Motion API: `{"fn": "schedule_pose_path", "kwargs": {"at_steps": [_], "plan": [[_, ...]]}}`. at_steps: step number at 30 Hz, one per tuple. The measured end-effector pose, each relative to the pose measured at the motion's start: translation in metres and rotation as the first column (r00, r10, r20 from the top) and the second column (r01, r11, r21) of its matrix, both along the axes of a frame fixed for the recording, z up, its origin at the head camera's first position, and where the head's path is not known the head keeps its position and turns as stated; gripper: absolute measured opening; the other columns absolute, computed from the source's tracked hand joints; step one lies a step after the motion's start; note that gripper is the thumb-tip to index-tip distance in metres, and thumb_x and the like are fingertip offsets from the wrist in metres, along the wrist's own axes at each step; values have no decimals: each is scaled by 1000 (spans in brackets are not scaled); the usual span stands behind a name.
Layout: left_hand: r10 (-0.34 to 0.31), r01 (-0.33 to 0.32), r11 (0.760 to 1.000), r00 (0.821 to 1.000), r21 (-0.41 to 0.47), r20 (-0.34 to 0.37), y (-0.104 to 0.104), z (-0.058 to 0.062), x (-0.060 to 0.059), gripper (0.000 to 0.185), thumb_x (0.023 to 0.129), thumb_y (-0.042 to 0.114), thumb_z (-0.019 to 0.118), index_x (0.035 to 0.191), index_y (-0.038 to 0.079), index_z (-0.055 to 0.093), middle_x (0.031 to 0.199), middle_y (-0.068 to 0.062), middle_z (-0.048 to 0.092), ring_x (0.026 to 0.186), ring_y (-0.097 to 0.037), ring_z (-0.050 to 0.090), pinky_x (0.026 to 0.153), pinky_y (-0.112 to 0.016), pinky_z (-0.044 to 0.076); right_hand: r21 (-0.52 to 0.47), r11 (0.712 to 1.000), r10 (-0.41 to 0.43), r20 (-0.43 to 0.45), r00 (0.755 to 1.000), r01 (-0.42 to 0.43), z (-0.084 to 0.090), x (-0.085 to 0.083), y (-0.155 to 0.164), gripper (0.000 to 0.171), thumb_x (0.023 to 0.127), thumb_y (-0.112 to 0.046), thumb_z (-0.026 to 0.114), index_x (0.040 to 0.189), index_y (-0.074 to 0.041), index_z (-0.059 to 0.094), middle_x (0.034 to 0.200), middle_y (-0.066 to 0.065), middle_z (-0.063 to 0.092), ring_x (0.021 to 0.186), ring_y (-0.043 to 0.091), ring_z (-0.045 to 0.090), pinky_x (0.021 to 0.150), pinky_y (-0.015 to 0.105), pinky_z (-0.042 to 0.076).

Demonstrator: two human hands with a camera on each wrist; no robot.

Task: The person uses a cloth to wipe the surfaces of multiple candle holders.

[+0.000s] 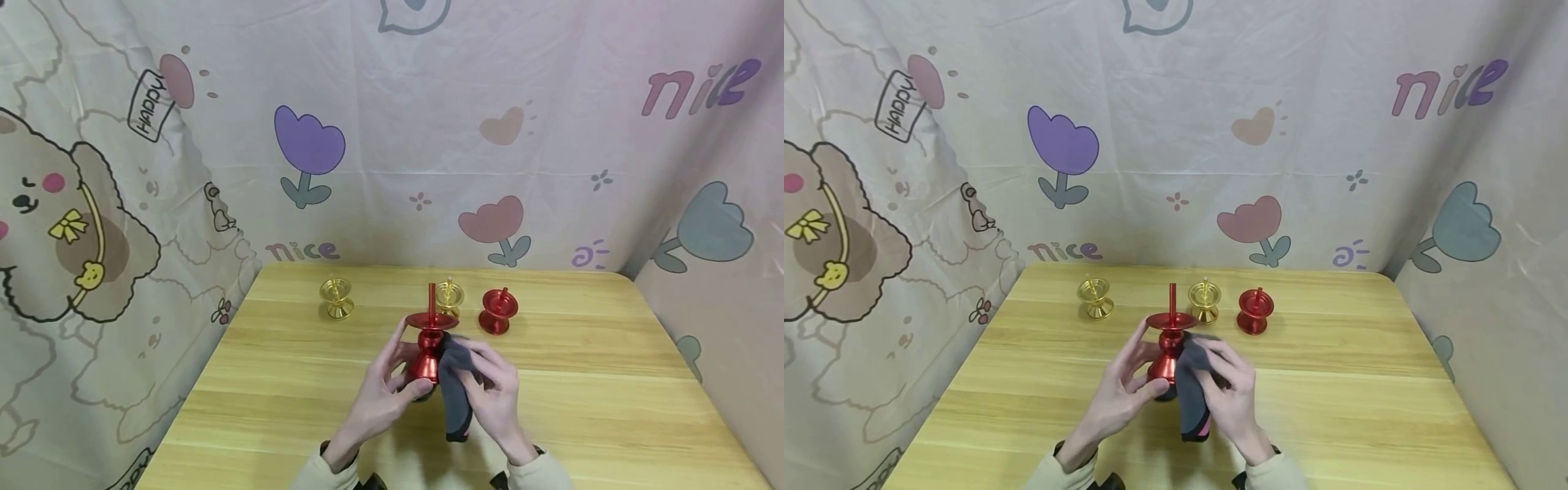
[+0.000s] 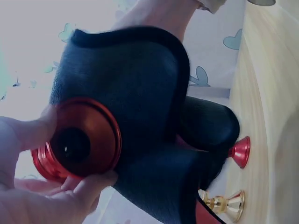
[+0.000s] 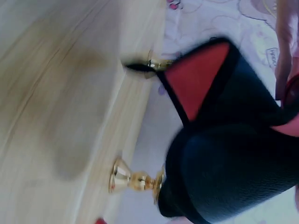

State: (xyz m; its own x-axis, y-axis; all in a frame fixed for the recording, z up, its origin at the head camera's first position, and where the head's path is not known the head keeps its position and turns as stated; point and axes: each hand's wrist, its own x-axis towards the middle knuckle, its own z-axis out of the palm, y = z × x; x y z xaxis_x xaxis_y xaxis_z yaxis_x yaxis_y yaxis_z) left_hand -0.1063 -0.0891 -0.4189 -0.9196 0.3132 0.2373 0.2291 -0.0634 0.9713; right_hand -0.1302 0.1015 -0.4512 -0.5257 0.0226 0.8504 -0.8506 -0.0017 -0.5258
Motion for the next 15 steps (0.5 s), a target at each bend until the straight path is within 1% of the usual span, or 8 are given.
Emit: {"fn": "schedule_pose_path", "kwargs": {"at_steps": [2,4,6,8,10,11,13,15], "plan": [[50,-50,999,999,-2,-2,1,0,0,95,89,4,74,163,14,15,132,-25,58,116,-7,61,100,-31,54,68,998,-6,-131,991,15,2,-2,1,20,87,8,71,107,12,73,111,22,71,114,19,68,101,22,53],[82,-82,997,997,0,-9,1,0,0,95,88,3,74,163,13,16,131,-25,58,115,-6,61,98,-31,55,131,991,6,-231,973,25,4,-3,1,24,91,-3,71,109,13,71,114,25,69,119,25,65,108,27,49],[94,-94,996,995,10,-17,1,0,0,95,88,2,74,162,11,17,130,-26,58,115,-6,61,98,-31,55,184,982,11,-290,957,45,6,-4,2,30,93,-10,72,111,14,70,116,26,68,121,27,64,111,29,48],[93,-92,996,995,18,-26,0,0,0,95,88,2,75,162,11,17,130,-27,58,114,-6,61,97,-31,56,215,974,-1,-321,947,74,7,-5,2,33,93,-13,72,111,14,70,116,25,67,121,28,63,112,29,47],[77,-76,997,996,33,-34,0,-1,-1,95,88,2,74,162,9,16,131,-28,58,114,-6,61,97,-32,56,213,974,-7,-317,948,79,5,-5,3,33,92,-13,73,111,14,69,115,26,68,120,28,63,111,28,47],[66,-64,997,997,43,-41,-1,-2,-1,95,88,2,74,162,8,15,131,-29,57,114,-7,62,97,-32,57,202,977,-8,-304,953,73,4,-6,3,32,92,-12,72,111,14,69,114,26,68,120,27,64,111,28,48],[37,-33,997,998,70,-59,-1,-3,-1,94,89,1,73,162,7,14,131,-32,57,114,-8,62,97,-33,57,163,986,6,-243,970,34,-1,-6,4,28,93,-7,71,111,14,69,114,24,69,119,23,65,108,25,49],[5,2,995,997,95,-81,-2,-4,-2,93,90,1,72,162,6,13,131,-35,55,115,-9,63,97,-33,57,108,994,44,-170,984,-26,-6,-7,4,26,91,-1,71,112,14,69,115,23,69,118,20,65,104,22,51]]}}
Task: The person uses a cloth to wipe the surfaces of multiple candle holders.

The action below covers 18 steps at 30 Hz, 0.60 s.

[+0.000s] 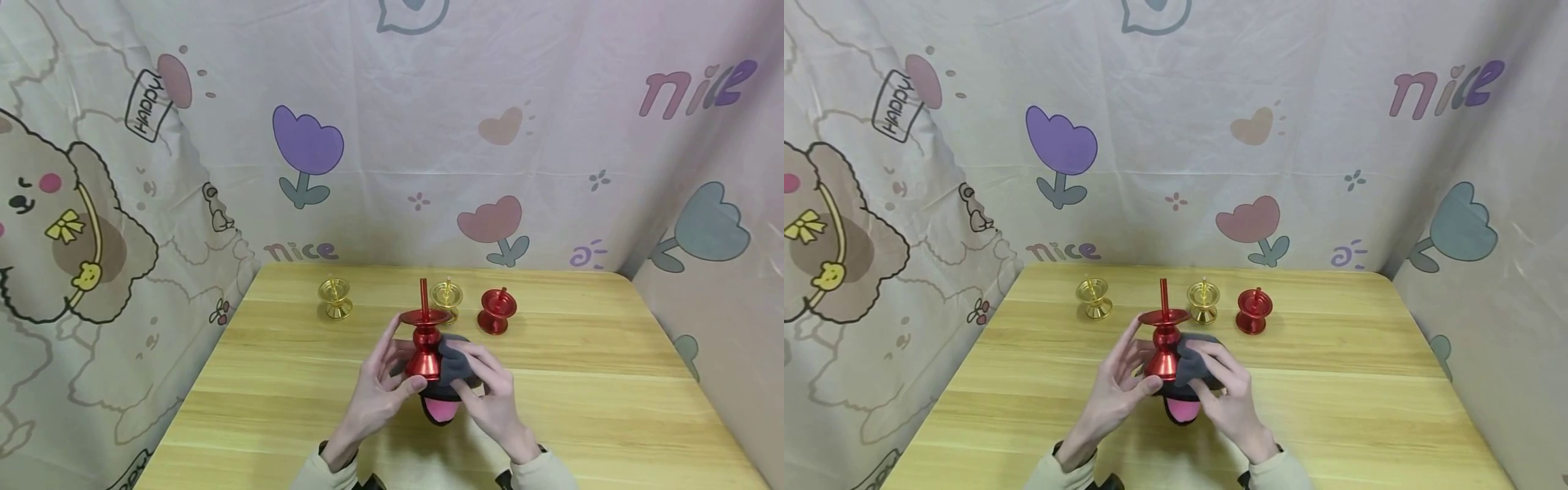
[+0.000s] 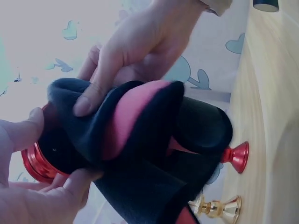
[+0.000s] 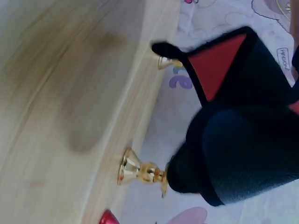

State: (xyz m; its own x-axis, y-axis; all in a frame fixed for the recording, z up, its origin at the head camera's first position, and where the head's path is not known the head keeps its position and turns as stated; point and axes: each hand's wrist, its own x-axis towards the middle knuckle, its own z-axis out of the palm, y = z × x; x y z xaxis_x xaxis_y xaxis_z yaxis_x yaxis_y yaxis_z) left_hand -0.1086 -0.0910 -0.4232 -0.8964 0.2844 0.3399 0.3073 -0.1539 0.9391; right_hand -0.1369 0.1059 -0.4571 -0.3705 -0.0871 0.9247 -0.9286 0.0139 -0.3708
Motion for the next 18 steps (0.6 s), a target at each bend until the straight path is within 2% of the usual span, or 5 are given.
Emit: {"fn": "schedule_pose_path", "kwargs": {"at_steps": [3,6,10,14,18], "plan": [[-38,39,999,999,24,-11,-1,-1,-1,92,91,2,70,162,9,12,132,-37,53,117,-9,63,99,-32,57,-46,999,19,52,998,-16,-4,0,-1,24,90,3,70,111,14,69,114,22,70,116,17,66,99,19,53],[-46,46,999,999,7,2,0,0,-1,93,91,2,70,163,13,11,134,-34,54,120,-9,61,103,-29,54,-49,997,-63,-37,997,61,-1,-1,-3,19,92,1,69,105,15,71,109,24,70,110,23,69,100,21,53],[36,-36,997,999,-64,5,3,3,1,100,86,6,78,163,17,14,135,-23,59,123,-9,59,108,-25,49,-48,980,-196,-220,956,191,9,-3,-8,19,94,0,66,97,17,71,101,28,70,103,31,69,103,27,53],[119,-120,988,993,-97,-25,5,6,2,103,81,8,84,162,17,22,135,-18,63,122,-9,61,108,-25,50,-48,970,-243,-302,922,239,17,-3,-12,19,94,1,64,96,19,71,97,30,69,103,32,70,103,29,54],[91,-93,994,995,-54,-38,3,5,1,97,83,4,81,161,13,23,132,-25,64,121,-9,64,104,-28,53,-93,976,-213,-224,951,196,16,0,-15,19,93,3,64,99,20,69,102,28,70,106,31,69,103,28,54]]}}
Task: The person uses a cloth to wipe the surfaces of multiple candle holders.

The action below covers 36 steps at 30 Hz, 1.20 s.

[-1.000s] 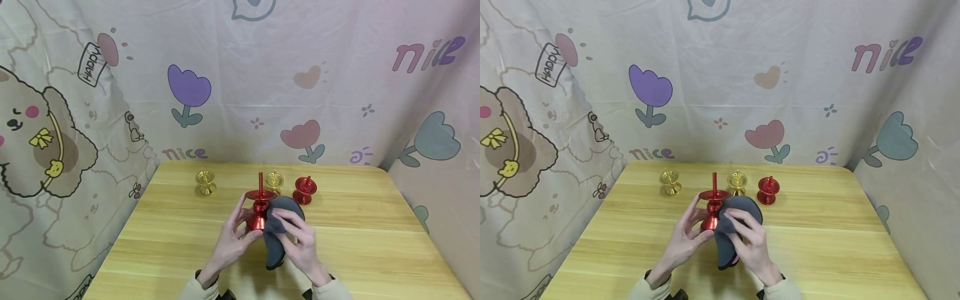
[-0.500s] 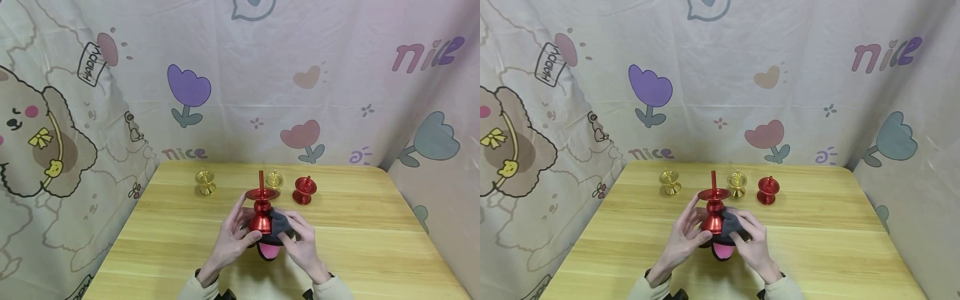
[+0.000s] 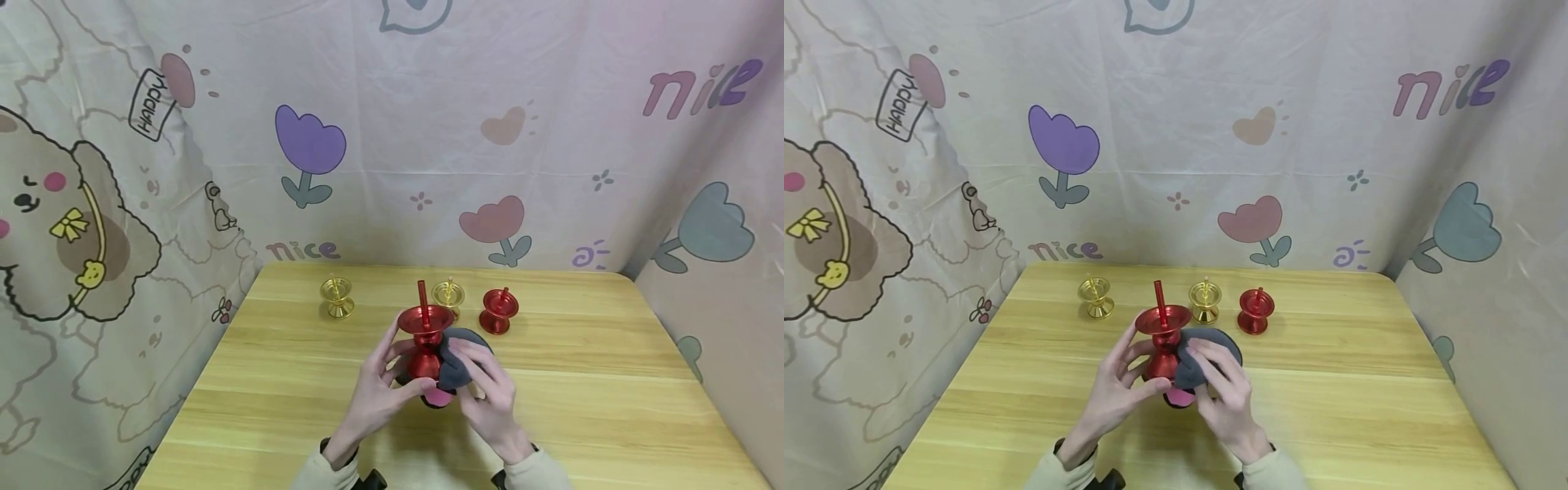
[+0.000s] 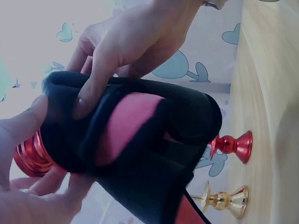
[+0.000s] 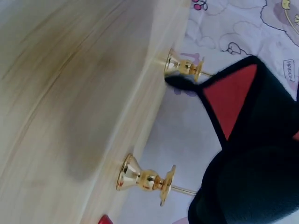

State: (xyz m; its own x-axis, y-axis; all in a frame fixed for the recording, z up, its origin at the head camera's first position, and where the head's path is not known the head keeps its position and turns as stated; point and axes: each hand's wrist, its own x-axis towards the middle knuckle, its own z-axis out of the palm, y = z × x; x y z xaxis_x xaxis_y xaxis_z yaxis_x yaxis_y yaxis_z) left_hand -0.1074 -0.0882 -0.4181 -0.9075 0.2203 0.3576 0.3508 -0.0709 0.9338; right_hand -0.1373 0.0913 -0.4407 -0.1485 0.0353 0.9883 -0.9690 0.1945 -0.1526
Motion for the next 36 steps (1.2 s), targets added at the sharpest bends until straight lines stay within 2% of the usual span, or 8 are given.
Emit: {"fn": "schedule_pose_path", "kwargs": {"at_steps": [4,11,18,22,25,29,33,36], "plan": [[-46,45,999,999,25,10,-1,0,-1,94,87,4,77,161,11,20,133,-28,62,123,-11,63,105,-31,52,-77,996,56,79,995,-50,-3,1,-2,18,92,5,65,100,21,68,106,26,71,106,30,69,102,26,54],[1,-3,999,999,32,49,1,2,-2,99,79,5,84,160,21,28,130,-20,63,117,-13,63,99,-31,57,-32,999,37,18,999,-36,-2,0,-3,19,92,3,66,99,20,69,102,29,70,108,30,69,103,30,54],[-96,94,993,995,73,22,-4,1,-4,98,83,1,79,161,11,21,129,-33,61,117,-10,65,104,-30,54,-141,970,220,171,960,-197,-14,0,-2,20,85,16,65,104,20,68,110,23,71,110,20,69,99,24,55],[-116,114,991,993,68,28,-2,3,-3,96,84,2,79,161,12,22,133,-30,59,122,-11,63,107,-28,51,-118,982,157,104,982,-145,-11,-1,-3,17,85,16,64,100,20,69,104,26,71,106,26,70,98,26,56],[-54,53,998,999,14,9,0,4,-2,94,80,5,84,157,19,32,133,-19,63,122,-13,62,105,-29,53,-68,996,58,1,998,-57,-5,-2,-4,14,88,9,66,96,20,70,98,29,70,102,31,71,98,29,56],[30,-31,999,999,-44,-17,2,5,-1,90,75,6,88,150,25,43,130,-9,66,119,-15,62,98,-31,57,-33,999,11,-62,998,-13,2,-1,-6,17,91,4,67,96,20,70,94,30,69,100,33,71,98,30,56],[19,-21,999,999,-40,-49,-1,6,-3,88,75,3,87,150,22,44,132,-11,64,119,-15,64,98,-31,57,-40,998,42,-53,998,-44,0,-1,-6,17,90,5,67,97,21,69,96,31,69,103,33,70,100,32,56],[-27,27,1000,998,-8,-55,-2,6,-4,88,76,0,85,151,19,44,131,-16,65,117,-14,66,100,-33,57,-73,989,131,24,991,-129,-5,-1,-5,16,88,10,66,100,21,68,103,28,70,107,30,70,101,30,55]]}}
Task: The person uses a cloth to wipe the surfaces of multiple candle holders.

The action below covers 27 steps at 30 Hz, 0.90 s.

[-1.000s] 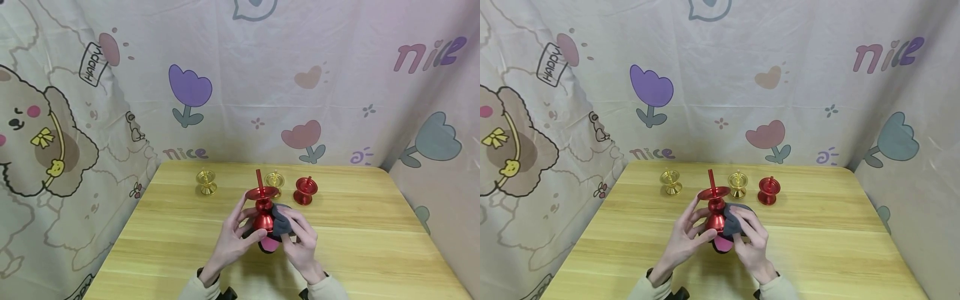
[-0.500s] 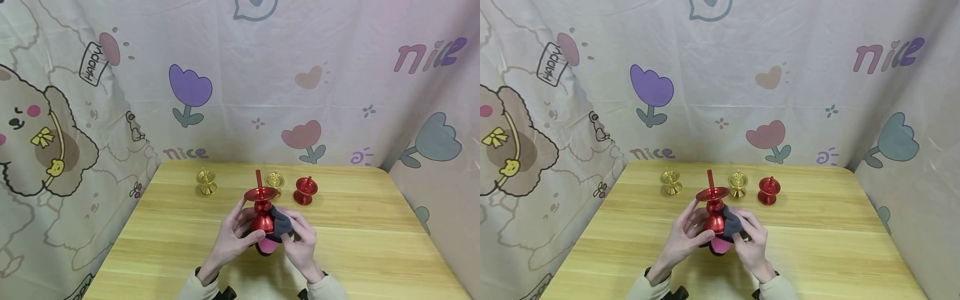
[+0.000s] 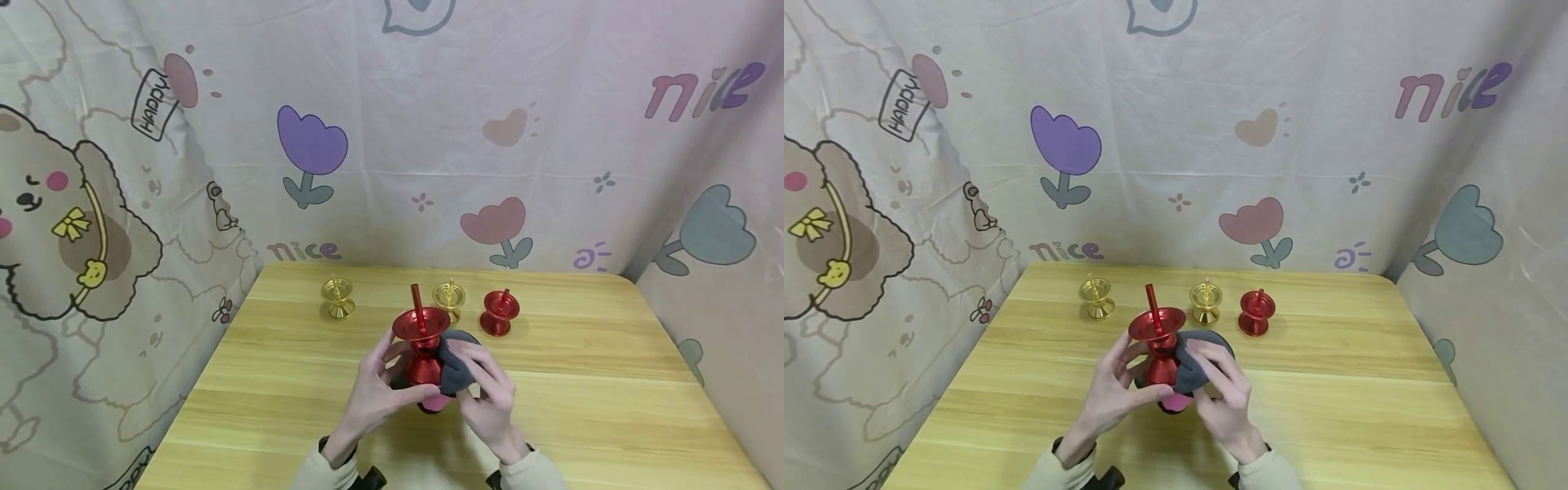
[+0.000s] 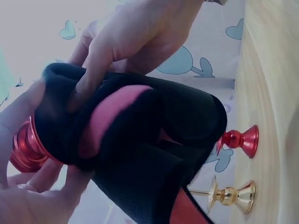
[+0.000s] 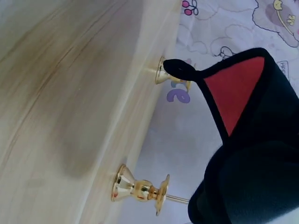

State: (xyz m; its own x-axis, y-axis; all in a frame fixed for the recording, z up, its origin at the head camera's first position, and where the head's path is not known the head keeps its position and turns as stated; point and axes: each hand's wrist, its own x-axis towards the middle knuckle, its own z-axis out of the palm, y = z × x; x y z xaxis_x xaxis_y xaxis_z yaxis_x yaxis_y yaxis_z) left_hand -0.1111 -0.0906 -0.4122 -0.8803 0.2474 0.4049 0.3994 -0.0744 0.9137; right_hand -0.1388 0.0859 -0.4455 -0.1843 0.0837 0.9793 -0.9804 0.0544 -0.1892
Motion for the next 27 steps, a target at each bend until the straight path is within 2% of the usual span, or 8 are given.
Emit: {"fn": "schedule_pose_path", "kwargs": {"at_steps": [3,6,8,12,14,17,22,27], "plan": [[-52,51,998,999,37,3,-1,-1,-1,87,77,-3,83,152,16,42,128,-22,67,115,-15,67,99,-35,57,-46,994,107,106,989,-103,-6,0,1,18,86,15,64,103,20,68,110,25,71,110,24,70,100,27,55],[-87,86,995,996,49,19,0,-1,-1,84,80,-2,80,152,16,41,131,-22,65,118,-17,66,101,-35,56,-69,992,114,134,984,-105,-7,0,1,19,84,19,63,103,20,68,109,24,71,109,23,70,98,25,56],[-75,74,997,997,28,26,1,-2,-1,82,81,1,81,152,18,42,134,-17,63,121,-18,64,105,-34,54,-51,998,44,92,995,-39,-5,-1,1,16,85,16,64,100,20,69,104,26,71,106,25,71,97,26,57],[20,-21,998,1000,-60,-13,4,-1,0,81,77,7,86,147,22,48,135,-7,64,119,-18,63,103,-34,53,-17,997,-81,-43,996,81,3,-1,-1,13,88,9,66,93,21,70,96,30,70,101,33,71,98,31,57],[66,-69,994,997,-90,-33,4,-2,0,81,75,8,88,145,23,50,133,-4,65,115,-17,65,98,-34,55,-8,995,-103,-82,991,103,6,1,-1,15,89,6,67,92,21,70,94,31,69,101,34,71,98,33,57],[70,-73,993,997,-89,-44,2,-2,0,81,74,7,88,144,22,52,132,-6,66,112,-16,66,96,-35,57,-10,995,-101,-93,990,101,8,2,-1,16,90,5,68,93,21,69,94,31,69,102,34,71,99,34,56],[3,-4,1000,999,-31,-43,-1,-3,-1,82,74,1,86,146,18,50,130,-13,67,111,-15,68,96,-36,59,-40,999,26,37,999,-25,1,1,0,17,88,11,66,101,21,68,106,26,71,108,28,70,101,30,56],[-81,82,995,997,55,-7,-1,-2,-1,83,76,-4,83,149,12,46,131,-22,64,111,-16,68,96,-37,59,-118,982,167,177,970,-148,-7,2,1,23,81,23,62,104,20,67,111,21,72,110,20,70,96,24,57]]}}
